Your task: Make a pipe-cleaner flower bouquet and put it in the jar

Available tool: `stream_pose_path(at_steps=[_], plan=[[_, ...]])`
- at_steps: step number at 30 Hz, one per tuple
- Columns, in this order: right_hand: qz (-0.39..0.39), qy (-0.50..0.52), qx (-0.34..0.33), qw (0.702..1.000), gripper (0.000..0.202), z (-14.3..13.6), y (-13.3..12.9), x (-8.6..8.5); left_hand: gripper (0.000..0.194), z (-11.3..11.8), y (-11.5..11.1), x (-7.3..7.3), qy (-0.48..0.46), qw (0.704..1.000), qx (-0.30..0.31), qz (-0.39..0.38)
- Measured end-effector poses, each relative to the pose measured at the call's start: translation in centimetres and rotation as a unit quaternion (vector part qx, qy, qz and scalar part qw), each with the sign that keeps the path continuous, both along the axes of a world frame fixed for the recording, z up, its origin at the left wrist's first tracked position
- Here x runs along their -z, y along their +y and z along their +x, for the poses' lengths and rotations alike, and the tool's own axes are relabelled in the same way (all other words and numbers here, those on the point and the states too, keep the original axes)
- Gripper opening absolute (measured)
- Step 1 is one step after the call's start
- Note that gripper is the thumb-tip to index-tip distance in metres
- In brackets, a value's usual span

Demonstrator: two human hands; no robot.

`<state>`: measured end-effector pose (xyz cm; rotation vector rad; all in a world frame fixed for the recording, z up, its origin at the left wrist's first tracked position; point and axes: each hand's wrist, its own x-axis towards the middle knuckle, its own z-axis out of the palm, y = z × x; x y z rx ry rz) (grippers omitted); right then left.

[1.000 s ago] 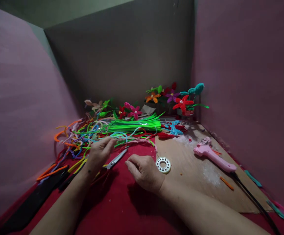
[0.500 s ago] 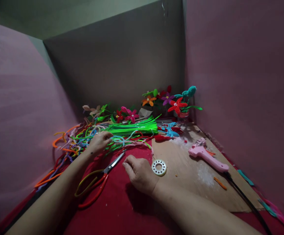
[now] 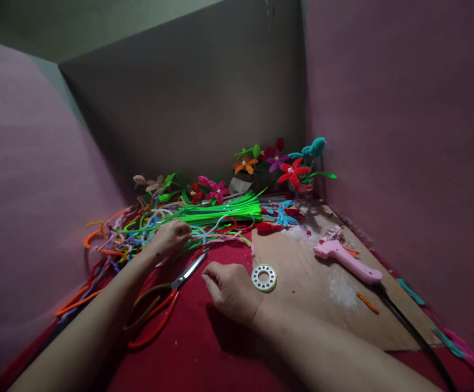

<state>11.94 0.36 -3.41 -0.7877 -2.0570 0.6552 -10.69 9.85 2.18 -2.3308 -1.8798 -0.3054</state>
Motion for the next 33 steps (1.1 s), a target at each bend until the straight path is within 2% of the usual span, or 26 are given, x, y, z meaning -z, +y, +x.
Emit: stream_pose_path(at_steps=[6,14,19,23,25,28,33], plan=[[0.003,-0.003,0.001,1.0,0.017,0.1,-0.1,0.0,0.018,0.9,-0.7,0.6,0.03,0.999,0.017,0.001],[0.006,-0.005,-0.002,1.0,0.017,0.1,-0.1,-0.1,0.025,0.7,-2.8,0.1,0.058,0.998,0.038,0.012],[0.001,-0.005,-0.01,1.0,0.016,0.1,-0.1,0.0,0.025,0.2,-3.6,0.4,0.041,0.998,0.045,0.026],[0.005,-0.005,-0.012,1.0,0.017,0.1,0.0,0.1,0.022,-0.1,-4.0,0.6,-0.027,0.996,0.076,0.037],[0.006,-0.003,-0.012,1.0,0.018,0.0,0.0,0.1,0.019,0.0,-4.5,0.6,-0.065,0.993,0.094,0.008],[-0.002,-0.001,-0.014,1.0,0.017,0.0,-0.1,0.1,0.016,0.3,-5.4,0.8,-0.114,0.988,0.074,-0.074],[-0.009,0.0,-0.02,1.0,0.017,0.0,-0.2,0.1,0.025,0.3,-5.9,1.1,-0.176,0.965,0.05,-0.188]])
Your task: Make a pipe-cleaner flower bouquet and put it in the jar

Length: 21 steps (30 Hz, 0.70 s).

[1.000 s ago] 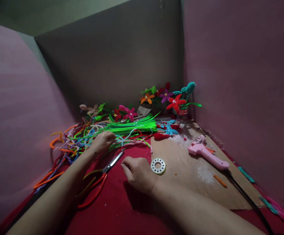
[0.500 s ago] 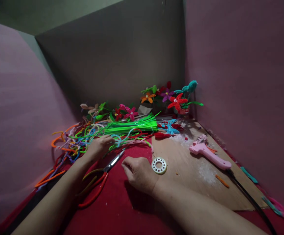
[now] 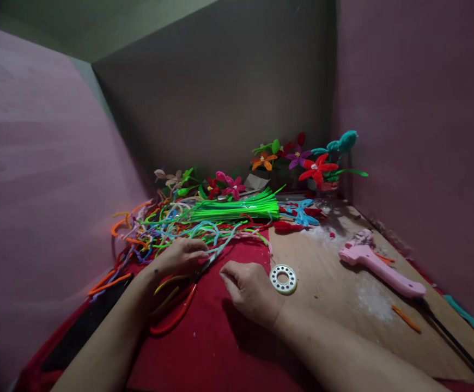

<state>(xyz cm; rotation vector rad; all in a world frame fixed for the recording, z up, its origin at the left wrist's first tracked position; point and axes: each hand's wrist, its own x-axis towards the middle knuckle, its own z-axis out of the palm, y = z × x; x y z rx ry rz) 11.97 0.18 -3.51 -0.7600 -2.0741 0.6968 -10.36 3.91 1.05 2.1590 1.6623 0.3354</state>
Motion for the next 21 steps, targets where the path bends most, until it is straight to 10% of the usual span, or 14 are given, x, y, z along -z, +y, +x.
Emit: stream_pose_path(at_steps=[12,17,21], plan=[[-0.121,0.073,-0.011,0.99,0.022,-0.1,0.0,-0.3,0.034,0.0,-1.4,-1.1,-0.057,0.997,0.008,-0.052],[-0.465,0.246,-0.077,0.847,0.033,-0.7,0.3,-1.0,0.031,2.6,-3.5,-2.4,-0.251,0.952,0.049,-0.167],[-0.466,0.407,-0.076,0.782,0.027,-0.5,1.4,-1.0,0.028,4.2,-4.0,-2.0,-0.219,0.955,0.129,-0.155]])
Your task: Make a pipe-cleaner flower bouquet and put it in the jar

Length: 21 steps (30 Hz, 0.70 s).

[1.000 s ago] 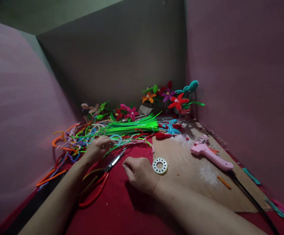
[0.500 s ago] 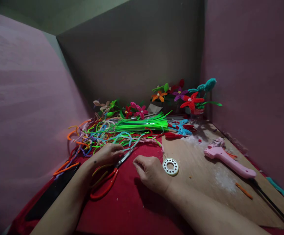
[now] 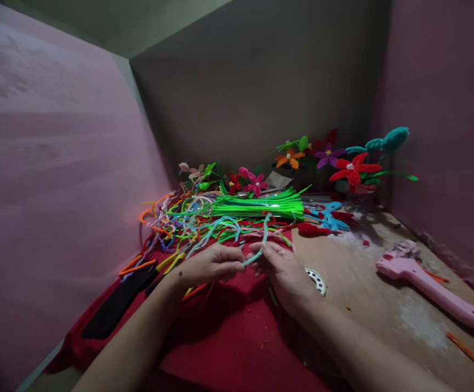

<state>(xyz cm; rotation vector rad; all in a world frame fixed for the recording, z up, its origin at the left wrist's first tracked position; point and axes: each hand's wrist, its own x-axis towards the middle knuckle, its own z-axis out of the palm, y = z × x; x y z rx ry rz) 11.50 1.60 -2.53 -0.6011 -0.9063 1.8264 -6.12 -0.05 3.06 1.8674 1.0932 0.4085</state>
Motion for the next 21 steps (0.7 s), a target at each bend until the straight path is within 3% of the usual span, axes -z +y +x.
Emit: stream_pose_path(at_steps=[4,9,11,14,21], plan=[[-0.022,0.049,0.051,0.997,0.018,0.8,1.1,-0.1,0.028,0.3,0.1,0.6,0.058,0.997,0.034,0.044],[-0.042,0.105,-0.024,0.993,0.017,0.8,0.7,-0.7,0.03,0.7,0.2,1.1,0.03,0.997,-0.052,0.057],[-0.024,0.11,-0.024,0.993,0.015,0.6,0.4,-0.8,0.029,1.0,0.2,1.3,0.016,0.997,-0.056,0.049],[-0.032,0.108,0.017,0.993,0.011,0.6,0.4,-0.9,0.028,1.0,0.2,1.4,0.02,0.998,-0.022,0.055],[-0.092,0.156,0.076,0.981,0.009,1.9,1.7,-2.0,0.022,0.7,0.0,1.3,0.145,0.969,0.055,0.194]])
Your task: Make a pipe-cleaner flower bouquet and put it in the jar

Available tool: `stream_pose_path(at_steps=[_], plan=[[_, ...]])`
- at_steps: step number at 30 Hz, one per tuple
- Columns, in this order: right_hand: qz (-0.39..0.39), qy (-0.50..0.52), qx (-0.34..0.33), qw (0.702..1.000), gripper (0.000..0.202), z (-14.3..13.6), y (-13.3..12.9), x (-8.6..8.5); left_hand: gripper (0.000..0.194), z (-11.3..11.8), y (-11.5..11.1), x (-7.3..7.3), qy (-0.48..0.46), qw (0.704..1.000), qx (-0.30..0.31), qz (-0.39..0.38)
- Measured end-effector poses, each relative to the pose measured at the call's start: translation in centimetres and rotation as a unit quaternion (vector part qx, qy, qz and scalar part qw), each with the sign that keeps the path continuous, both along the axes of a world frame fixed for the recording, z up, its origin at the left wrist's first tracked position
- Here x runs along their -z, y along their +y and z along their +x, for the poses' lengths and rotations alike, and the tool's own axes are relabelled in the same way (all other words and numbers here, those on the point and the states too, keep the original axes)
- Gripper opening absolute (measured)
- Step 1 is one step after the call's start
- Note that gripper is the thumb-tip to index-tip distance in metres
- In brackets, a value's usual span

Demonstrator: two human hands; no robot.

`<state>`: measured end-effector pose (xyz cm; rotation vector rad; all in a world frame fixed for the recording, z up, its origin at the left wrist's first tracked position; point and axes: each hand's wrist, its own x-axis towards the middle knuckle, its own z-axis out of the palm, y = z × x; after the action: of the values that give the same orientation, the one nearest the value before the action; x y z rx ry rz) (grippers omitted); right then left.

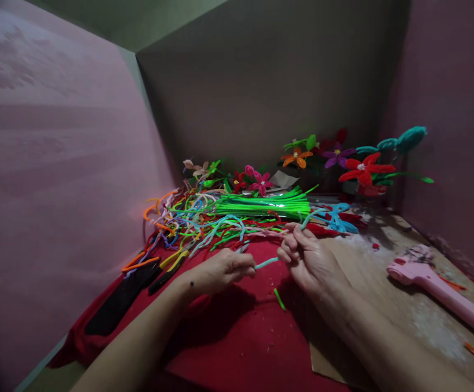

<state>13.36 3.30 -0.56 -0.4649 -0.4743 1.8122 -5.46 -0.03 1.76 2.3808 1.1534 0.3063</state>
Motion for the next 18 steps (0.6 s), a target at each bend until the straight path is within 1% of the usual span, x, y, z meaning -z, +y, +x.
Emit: stream_pose_path(at_steps=[3,7,11,14,18], plan=[[-0.013,-0.015,0.017,1.0,0.008,0.4,0.3,-0.8,0.023,0.4,-0.2,0.1,0.011,0.999,0.031,0.034],[-0.029,0.005,0.017,0.999,0.014,1.2,0.7,-1.2,0.026,1.0,-0.4,0.0,0.014,0.997,0.061,0.045],[-0.041,0.014,0.029,0.999,0.019,1.7,1.0,-1.1,0.026,0.9,-0.6,-0.4,0.02,0.997,0.059,0.048],[-0.045,0.014,0.022,0.999,0.019,1.6,1.0,-1.0,0.027,0.3,-0.6,-1.0,0.005,0.998,0.057,0.019],[-0.014,0.007,0.018,1.0,0.014,1.4,0.9,-1.0,0.026,-0.7,-0.4,-1.7,-0.027,0.995,0.069,-0.062]])
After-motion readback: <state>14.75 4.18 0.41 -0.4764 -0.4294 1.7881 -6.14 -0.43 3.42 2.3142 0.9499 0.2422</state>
